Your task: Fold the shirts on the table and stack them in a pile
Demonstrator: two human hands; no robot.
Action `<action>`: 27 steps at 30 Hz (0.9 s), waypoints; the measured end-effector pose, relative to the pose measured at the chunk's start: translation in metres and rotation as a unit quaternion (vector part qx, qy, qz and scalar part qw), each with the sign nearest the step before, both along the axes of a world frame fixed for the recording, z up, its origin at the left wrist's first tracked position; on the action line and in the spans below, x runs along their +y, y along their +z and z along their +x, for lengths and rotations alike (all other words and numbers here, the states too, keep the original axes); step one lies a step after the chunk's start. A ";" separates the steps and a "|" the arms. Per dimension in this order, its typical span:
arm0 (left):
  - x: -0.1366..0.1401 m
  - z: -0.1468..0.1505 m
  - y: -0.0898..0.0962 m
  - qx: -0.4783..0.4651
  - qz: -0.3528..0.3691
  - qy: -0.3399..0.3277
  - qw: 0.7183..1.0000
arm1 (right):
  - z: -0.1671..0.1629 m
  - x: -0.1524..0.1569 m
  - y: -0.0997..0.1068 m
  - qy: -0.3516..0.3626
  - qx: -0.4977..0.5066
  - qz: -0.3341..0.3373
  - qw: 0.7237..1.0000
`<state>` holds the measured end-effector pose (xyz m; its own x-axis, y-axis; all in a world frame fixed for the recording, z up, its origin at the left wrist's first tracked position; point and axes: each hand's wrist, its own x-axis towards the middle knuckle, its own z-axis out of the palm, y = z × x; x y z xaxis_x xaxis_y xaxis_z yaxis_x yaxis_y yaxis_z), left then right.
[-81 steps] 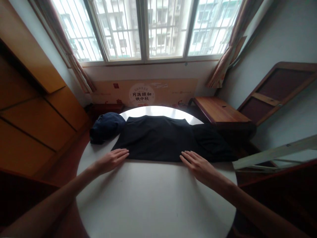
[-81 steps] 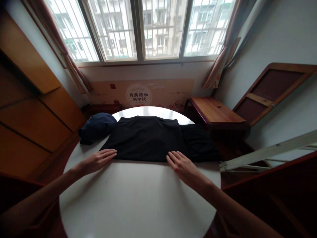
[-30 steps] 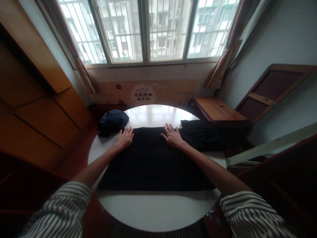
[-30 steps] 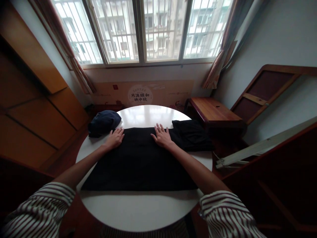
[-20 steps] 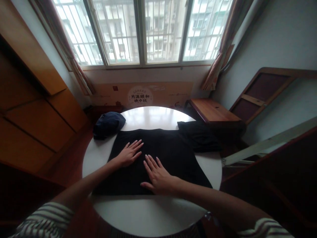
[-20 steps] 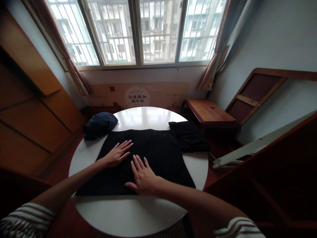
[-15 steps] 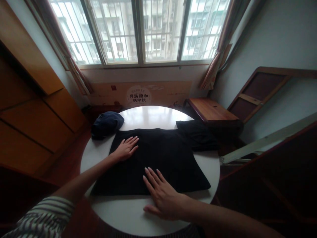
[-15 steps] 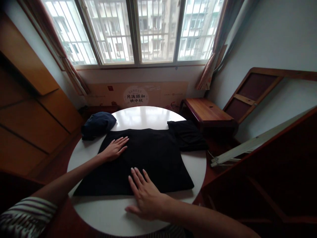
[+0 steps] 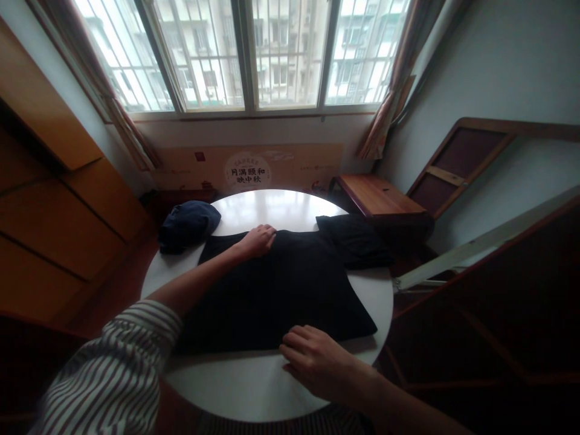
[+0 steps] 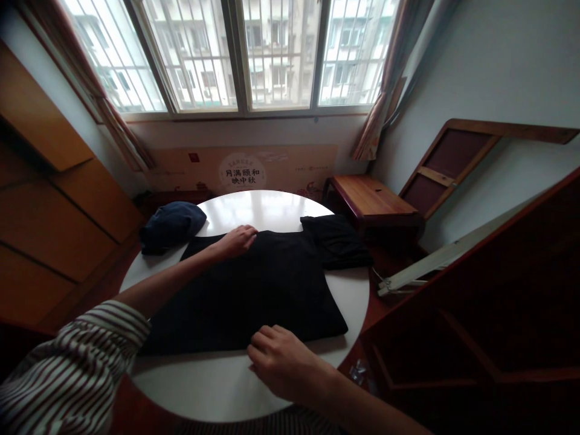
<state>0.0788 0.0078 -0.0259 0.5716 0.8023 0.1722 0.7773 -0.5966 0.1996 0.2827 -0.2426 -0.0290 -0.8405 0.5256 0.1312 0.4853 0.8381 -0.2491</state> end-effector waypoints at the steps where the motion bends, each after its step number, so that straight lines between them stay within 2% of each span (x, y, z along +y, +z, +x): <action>1: 0.010 0.000 -0.001 0.001 -0.020 0.032 0.999 | -0.002 0.001 -0.002 0.003 -0.013 0.023 1.000; 3: 0.029 -0.001 -0.004 0.007 -0.052 0.074 0.996 | -0.008 0.004 -0.005 -0.002 -0.029 0.050 0.998; 7: 0.057 -0.002 -0.010 0.024 -0.089 0.080 0.992 | -0.022 0.013 -0.007 -0.032 -0.042 0.038 0.998; 10: 0.066 -0.002 -0.013 0.028 -0.102 0.087 0.991 | -0.033 0.017 -0.010 -0.054 -0.060 0.063 0.995; 14: 0.070 -0.001 -0.017 0.027 -0.116 0.093 0.989 | -0.044 0.019 -0.017 -0.064 -0.094 0.135 0.984; 18: 0.070 0.002 -0.020 0.029 -0.121 0.089 0.988 | -0.048 0.020 -0.019 -0.052 -0.081 0.179 0.979; 22: 0.066 0.004 -0.021 0.033 -0.115 0.073 0.990 | -0.051 0.026 -0.024 -0.056 -0.069 0.178 0.980; 27: 0.062 0.004 -0.022 0.030 -0.102 0.064 0.992 | -0.058 0.031 -0.038 -0.123 -0.082 0.148 0.978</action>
<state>0.0832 0.0702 -0.0482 0.4677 0.8833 -0.0326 0.8579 -0.4447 0.2574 0.2250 -0.2117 -0.0670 -0.7153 0.6743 0.1835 0.6949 0.7140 0.0849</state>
